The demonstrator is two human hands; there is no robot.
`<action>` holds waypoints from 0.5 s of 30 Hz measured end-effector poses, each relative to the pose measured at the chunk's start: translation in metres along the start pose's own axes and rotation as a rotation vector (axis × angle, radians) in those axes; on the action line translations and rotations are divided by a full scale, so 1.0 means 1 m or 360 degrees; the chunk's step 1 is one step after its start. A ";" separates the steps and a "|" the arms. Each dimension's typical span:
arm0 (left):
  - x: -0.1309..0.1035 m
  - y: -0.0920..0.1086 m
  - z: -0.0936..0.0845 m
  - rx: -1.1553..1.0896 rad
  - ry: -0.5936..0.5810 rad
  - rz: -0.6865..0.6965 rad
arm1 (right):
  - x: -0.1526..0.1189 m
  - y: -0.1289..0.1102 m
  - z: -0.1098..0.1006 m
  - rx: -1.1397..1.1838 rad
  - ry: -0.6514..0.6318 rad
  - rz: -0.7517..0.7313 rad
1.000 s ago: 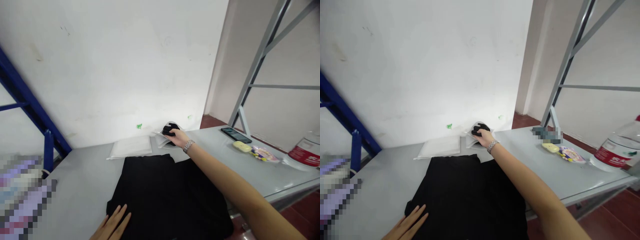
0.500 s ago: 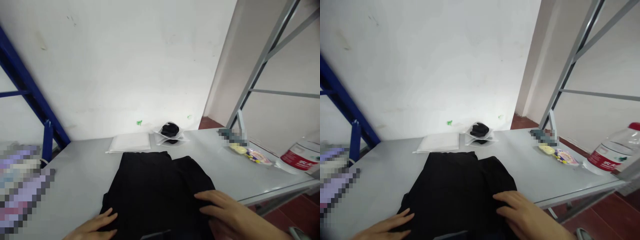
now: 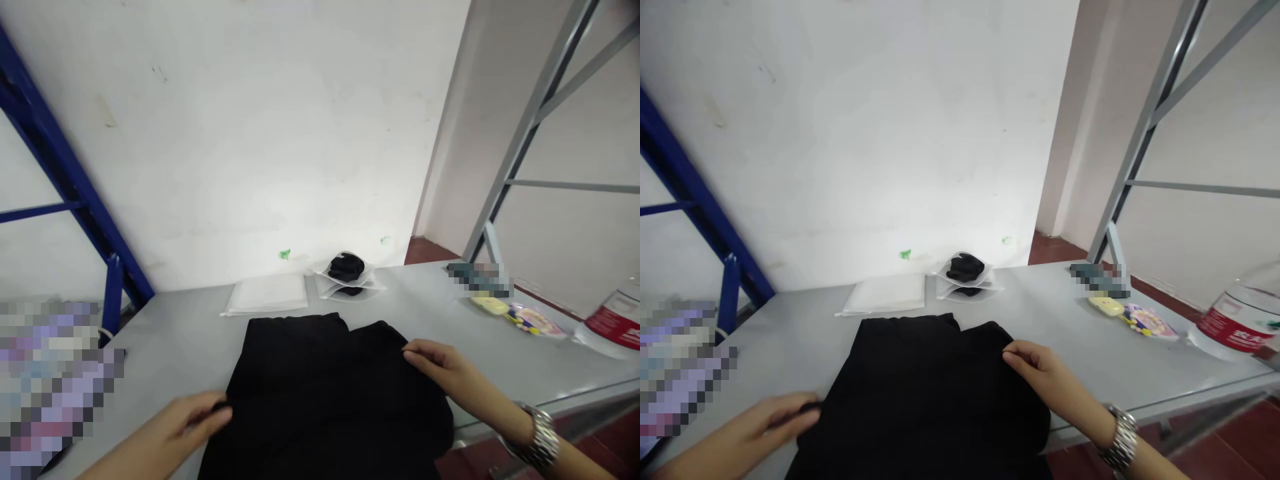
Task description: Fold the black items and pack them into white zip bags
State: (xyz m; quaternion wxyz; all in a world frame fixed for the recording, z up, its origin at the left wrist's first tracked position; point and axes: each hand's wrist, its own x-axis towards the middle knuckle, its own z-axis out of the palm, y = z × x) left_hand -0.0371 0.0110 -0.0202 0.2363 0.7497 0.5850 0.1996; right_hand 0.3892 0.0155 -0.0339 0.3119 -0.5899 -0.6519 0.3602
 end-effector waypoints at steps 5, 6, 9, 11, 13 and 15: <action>0.057 0.024 -0.001 0.0557 0.0029 -0.0174 | 0.033 0.009 0.005 -0.0334 0.0020 -0.0024; 0.065 0.024 0.002 0.0599 0.0057 -0.0138 | 0.038 0.011 0.004 -0.0438 -0.0012 -0.0037; 0.086 0.023 0.008 0.0512 0.0085 0.0123 | 0.052 0.017 -0.002 -0.0561 0.0079 -0.0047; 0.101 0.024 0.009 0.0430 0.0056 0.0228 | 0.061 0.022 -0.006 -0.0564 0.0237 -0.0077; 0.116 0.025 0.009 0.0414 0.0045 0.0236 | 0.072 0.026 -0.007 -0.0563 0.0249 -0.0134; 0.126 0.027 0.009 0.0432 0.0086 0.0257 | 0.079 0.028 -0.007 -0.0545 0.0156 -0.0200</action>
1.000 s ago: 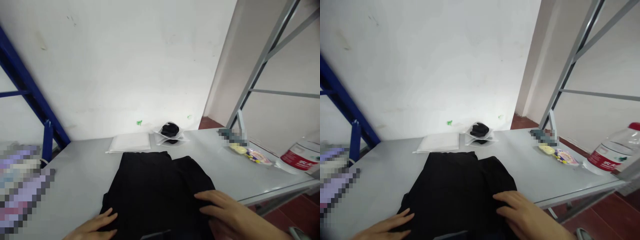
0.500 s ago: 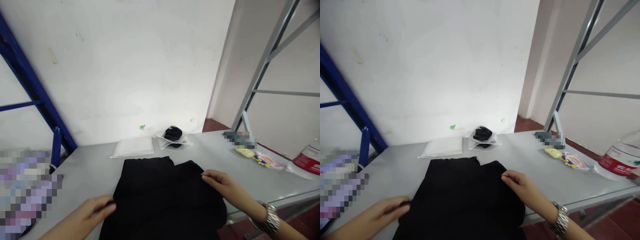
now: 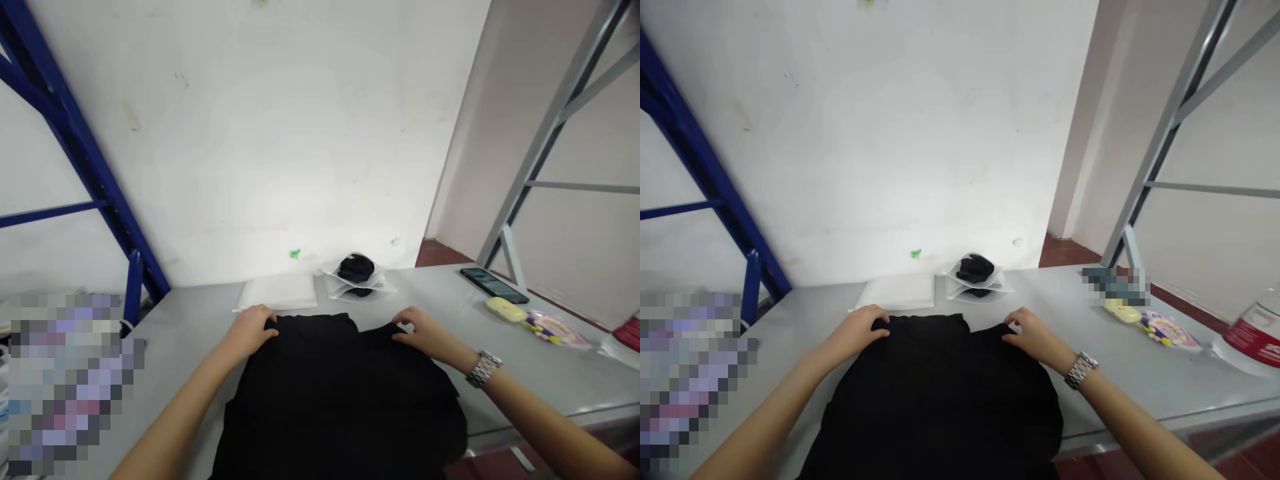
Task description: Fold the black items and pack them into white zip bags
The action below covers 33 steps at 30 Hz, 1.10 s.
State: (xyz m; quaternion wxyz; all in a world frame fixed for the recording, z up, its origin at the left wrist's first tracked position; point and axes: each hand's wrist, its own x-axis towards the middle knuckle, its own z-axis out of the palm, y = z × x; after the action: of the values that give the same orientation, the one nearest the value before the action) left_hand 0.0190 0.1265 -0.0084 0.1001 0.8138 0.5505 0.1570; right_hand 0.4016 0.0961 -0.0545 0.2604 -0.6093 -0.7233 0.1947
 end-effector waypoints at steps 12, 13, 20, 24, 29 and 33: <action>-0.118 0.012 -0.005 -0.0065 -0.0111 0.0312 | -0.091 -0.037 -0.037 0.0207 -0.0290 -0.0234; -0.125 0.010 -0.001 -0.0040 -0.0128 0.0253 | -0.097 -0.035 -0.034 0.0179 -0.0349 -0.0183; -0.128 0.004 0.012 0.0117 -0.0095 0.0295 | -0.106 -0.016 -0.006 -0.0018 -0.0210 -0.0021; -0.122 0.003 0.014 0.0192 -0.0156 0.0352 | -0.096 -0.017 -0.013 -0.0207 -0.0020 -0.0310; -0.126 0.001 0.020 0.0239 -0.0166 0.0348 | -0.065 -0.068 -0.037 -0.0518 0.0538 -0.0998; -0.130 0.006 0.021 0.0260 -0.0129 0.0349 | -0.031 -0.146 -0.023 -0.0500 0.0517 -0.1600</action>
State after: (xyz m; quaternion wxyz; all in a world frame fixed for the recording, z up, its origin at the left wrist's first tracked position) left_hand -0.0127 0.0041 -0.0442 0.0379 0.8802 0.4648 0.0885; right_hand 0.3052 0.0379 0.0465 0.3355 -0.2426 -0.8960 -0.1604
